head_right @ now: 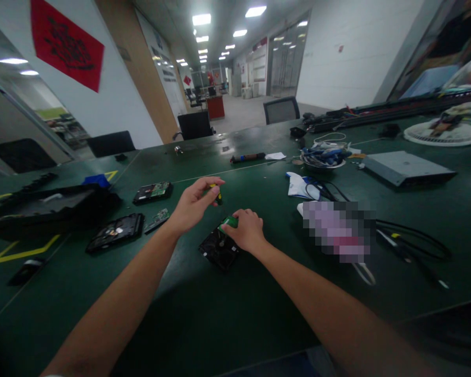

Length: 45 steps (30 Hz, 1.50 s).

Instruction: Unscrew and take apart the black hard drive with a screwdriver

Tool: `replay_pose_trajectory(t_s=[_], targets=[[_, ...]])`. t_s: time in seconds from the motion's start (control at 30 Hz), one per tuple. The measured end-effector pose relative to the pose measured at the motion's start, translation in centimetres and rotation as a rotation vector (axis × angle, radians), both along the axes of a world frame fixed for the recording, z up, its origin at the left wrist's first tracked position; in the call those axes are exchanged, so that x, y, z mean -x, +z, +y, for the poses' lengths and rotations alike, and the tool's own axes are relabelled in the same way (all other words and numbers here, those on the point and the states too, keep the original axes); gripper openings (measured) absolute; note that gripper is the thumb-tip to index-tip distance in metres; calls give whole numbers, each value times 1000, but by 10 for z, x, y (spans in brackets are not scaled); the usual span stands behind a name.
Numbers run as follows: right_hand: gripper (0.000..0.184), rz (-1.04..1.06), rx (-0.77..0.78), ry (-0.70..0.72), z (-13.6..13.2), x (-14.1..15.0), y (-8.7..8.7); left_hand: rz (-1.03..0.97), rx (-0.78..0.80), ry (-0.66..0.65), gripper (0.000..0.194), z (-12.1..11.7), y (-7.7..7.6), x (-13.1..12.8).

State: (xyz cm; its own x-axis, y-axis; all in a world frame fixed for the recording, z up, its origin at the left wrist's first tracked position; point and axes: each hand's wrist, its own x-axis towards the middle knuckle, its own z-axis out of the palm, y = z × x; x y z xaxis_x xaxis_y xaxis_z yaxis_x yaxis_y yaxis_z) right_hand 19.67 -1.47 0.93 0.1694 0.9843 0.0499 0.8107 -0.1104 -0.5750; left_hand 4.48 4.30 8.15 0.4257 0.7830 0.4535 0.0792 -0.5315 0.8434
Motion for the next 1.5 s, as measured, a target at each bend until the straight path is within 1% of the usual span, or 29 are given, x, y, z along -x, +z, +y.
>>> replay_pose_trajectory(t_s=[0.07,0.13,0.23,0.3,0.37,0.43,0.53,0.57,0.67,0.73,0.8,0.83,0.9,0.97,1.03,1.1,1.2,1.27,1.33,1.43,1.5], targets=[[37,4,-6,-6,0,0,0,-33,55,27,19,-1,6,-5],[37,13,-13,-2,0,0,-1,-59,152,33,18,-1,13,-12],[36,16,-22,11,0,-2,-2,-111,402,15,25,0,23,-21],[36,11,-26,19,0,-2,-2,-157,543,9,19,0,27,-25],[36,9,-23,22,0,-3,-3,-178,586,-11,10,1,27,-26],[36,8,-16,18,0,-2,-2,-147,551,-13,12,2,25,-23],[36,14,0,16,-1,-2,-1,-85,441,79,18,1,22,-14],[36,16,3,17,-1,-2,-1,-78,431,97,19,0,22,-12],[36,17,-3,17,-1,-2,-2,-79,494,36,19,-6,24,-8],[35,9,-18,18,0,-2,-4,-123,557,0,17,-10,24,-9],[35,4,-28,16,0,-3,-6,-172,595,-8,12,-13,22,-12],[36,4,-32,15,1,-3,-7,-180,583,-2,11,-13,21,-14],[35,7,-40,16,1,-3,-9,-145,508,11,11,-13,18,-16],[34,9,-46,19,1,-3,-9,-101,420,35,16,-12,17,-16],[33,7,-39,21,1,-3,-8,-94,387,51,19,-10,16,-15],[35,5,-26,20,1,-3,-7,-126,427,29,19,-10,16,-14],[36,2,-19,12,1,-2,-6,-209,546,-25,18,-9,16,-14],[35,2,-17,9,1,-2,-5,-262,593,-27,16,-8,15,-14],[35,5,-8,13,0,-2,-4,-273,573,-6,17,-6,13,-14],[36,12,2,18,0,-2,-2,-228,472,50,17,-3,12,-13],[35,14,1,17,-1,-2,-1,-200,454,61,18,-2,12,-11]])
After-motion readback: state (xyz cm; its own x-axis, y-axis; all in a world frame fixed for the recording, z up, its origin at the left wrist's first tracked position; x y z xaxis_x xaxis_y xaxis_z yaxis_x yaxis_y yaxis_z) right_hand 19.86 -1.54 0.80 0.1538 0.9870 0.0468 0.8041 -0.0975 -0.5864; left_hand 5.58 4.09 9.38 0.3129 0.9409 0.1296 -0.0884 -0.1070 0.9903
